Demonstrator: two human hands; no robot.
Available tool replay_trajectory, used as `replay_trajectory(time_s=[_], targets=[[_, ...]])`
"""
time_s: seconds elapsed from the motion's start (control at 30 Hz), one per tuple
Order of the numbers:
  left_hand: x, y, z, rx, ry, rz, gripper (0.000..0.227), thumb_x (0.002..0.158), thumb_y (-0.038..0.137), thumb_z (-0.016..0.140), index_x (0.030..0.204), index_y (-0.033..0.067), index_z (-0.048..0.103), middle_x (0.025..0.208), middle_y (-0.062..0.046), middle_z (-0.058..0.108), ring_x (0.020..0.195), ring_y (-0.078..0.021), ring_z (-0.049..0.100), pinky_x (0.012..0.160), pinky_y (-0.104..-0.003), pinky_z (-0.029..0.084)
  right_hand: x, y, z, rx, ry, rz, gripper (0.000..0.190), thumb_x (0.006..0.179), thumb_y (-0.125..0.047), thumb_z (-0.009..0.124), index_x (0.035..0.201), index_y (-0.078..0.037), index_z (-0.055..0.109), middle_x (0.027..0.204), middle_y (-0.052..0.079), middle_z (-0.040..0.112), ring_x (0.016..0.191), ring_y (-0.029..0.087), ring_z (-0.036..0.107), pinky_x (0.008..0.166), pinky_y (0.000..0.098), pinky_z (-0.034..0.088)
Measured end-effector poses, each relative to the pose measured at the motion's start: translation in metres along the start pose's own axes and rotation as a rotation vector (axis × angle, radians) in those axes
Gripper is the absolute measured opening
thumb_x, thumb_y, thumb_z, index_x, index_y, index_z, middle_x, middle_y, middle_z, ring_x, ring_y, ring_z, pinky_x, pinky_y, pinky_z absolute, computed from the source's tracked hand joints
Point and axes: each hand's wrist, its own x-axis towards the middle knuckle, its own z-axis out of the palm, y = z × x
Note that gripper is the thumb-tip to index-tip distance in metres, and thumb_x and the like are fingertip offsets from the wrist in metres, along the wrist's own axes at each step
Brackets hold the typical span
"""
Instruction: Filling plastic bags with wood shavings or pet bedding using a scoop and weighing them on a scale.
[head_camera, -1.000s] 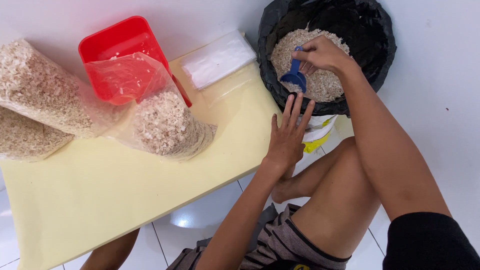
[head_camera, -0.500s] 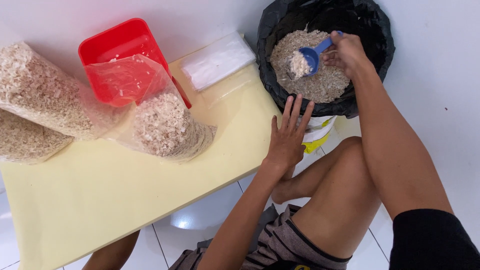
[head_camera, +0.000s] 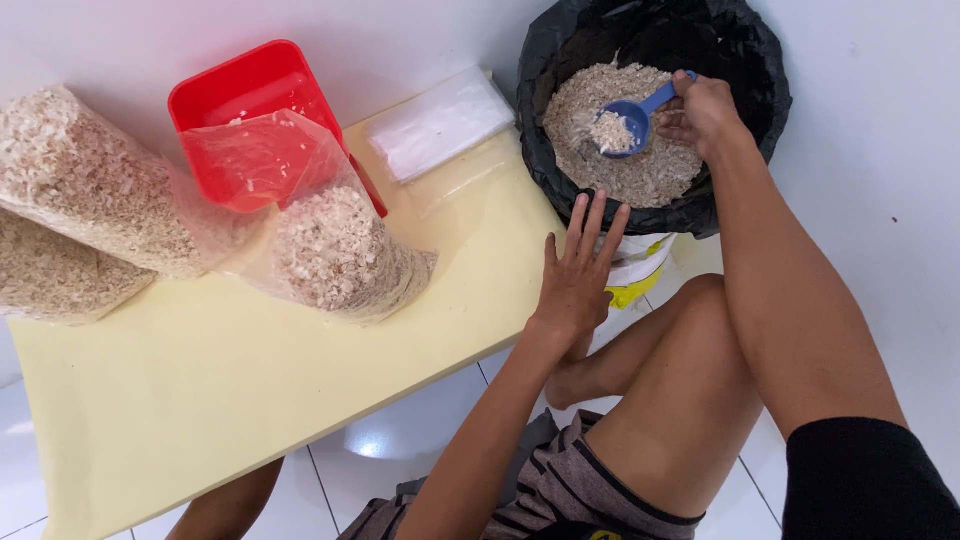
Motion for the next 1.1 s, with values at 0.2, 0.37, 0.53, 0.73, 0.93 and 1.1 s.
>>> replay_trajectory(time_s=[0.2, 0.37, 0.53, 0.73, 0.93, 1.1], targets=[[-0.001, 0.0, -0.005, -0.118, -0.006, 0.009, 0.111, 0.074, 0.011, 0.072, 0.167, 0.0153, 0.011, 0.176, -0.015, -0.001, 0.164, -0.0344, 0.002, 0.115, -0.064, 0.036, -0.022, -0.018, 0.008, 0.059, -0.006, -0.059, 0.027, 0.113, -0.031, 0.048, 0.102, -0.013, 0.064, 0.083, -0.002, 0.063, 0.062, 0.005, 0.059, 0.066, 0.0233, 0.06], [-0.019, -0.004, -0.072, -0.414, 0.011, 0.027, 0.099, 0.085, 0.012, 0.073, 0.165, 0.0097, 0.015, 0.174, -0.018, 0.006, 0.163, -0.0397, 0.007, 0.124, -0.061, 0.023, -0.02, -0.037, 0.008, 0.226, -0.066, -0.127, 0.026, 0.11, -0.032, 0.051, 0.106, -0.014, 0.069, 0.084, -0.001, 0.065, 0.064, 0.006, 0.058, 0.066, 0.022, 0.056], [-0.071, -0.027, -0.145, -0.69, 0.172, -0.022, 0.049, 0.095, 0.009, 0.06, 0.144, 0.009, 0.053, 0.151, -0.01, 0.055, 0.132, -0.0305, 0.059, 0.112, -0.043, 0.046, -0.039, -0.064, 0.014, 0.378, -0.097, -0.266, 0.028, 0.101, -0.03, 0.056, 0.119, -0.013, 0.07, 0.094, 0.001, 0.07, 0.074, 0.008, 0.061, 0.077, 0.0261, 0.059], [-0.147, -0.077, -0.215, -0.644, 0.392, -0.183, 0.037, 0.086, -0.004, 0.069, 0.121, 0.0068, 0.065, 0.125, -0.012, 0.073, 0.114, -0.0261, 0.071, 0.103, -0.04, 0.059, -0.082, -0.114, 0.045, 0.489, -0.214, -0.258, 0.027, 0.099, -0.033, 0.066, 0.112, -0.011, 0.075, 0.091, -0.001, 0.075, 0.072, 0.006, 0.066, 0.075, 0.0218, 0.063], [-0.167, -0.12, -0.278, -0.402, 0.687, -0.359, 0.046, 0.09, -0.006, 0.062, 0.135, 0.0022, 0.051, 0.139, -0.017, 0.055, 0.122, -0.0308, 0.058, 0.093, -0.038, 0.054, -0.15, -0.152, 0.12, 0.432, -0.432, -0.397, 0.03, 0.098, -0.034, 0.063, 0.117, -0.013, 0.073, 0.102, -0.004, 0.074, 0.087, 0.006, 0.072, 0.086, 0.0205, 0.064], [-0.15, -0.155, -0.291, -0.299, 0.65, -0.297, 0.051, 0.098, -0.003, 0.058, 0.147, 0.0083, 0.048, 0.161, -0.016, 0.032, 0.152, -0.0381, 0.04, 0.118, -0.049, 0.048, -0.216, -0.178, 0.18, 0.46, -0.632, -0.381, 0.028, 0.099, -0.025, 0.065, 0.12, -0.009, 0.071, 0.105, 0.001, 0.076, 0.086, 0.008, 0.073, 0.078, 0.0192, 0.062]])
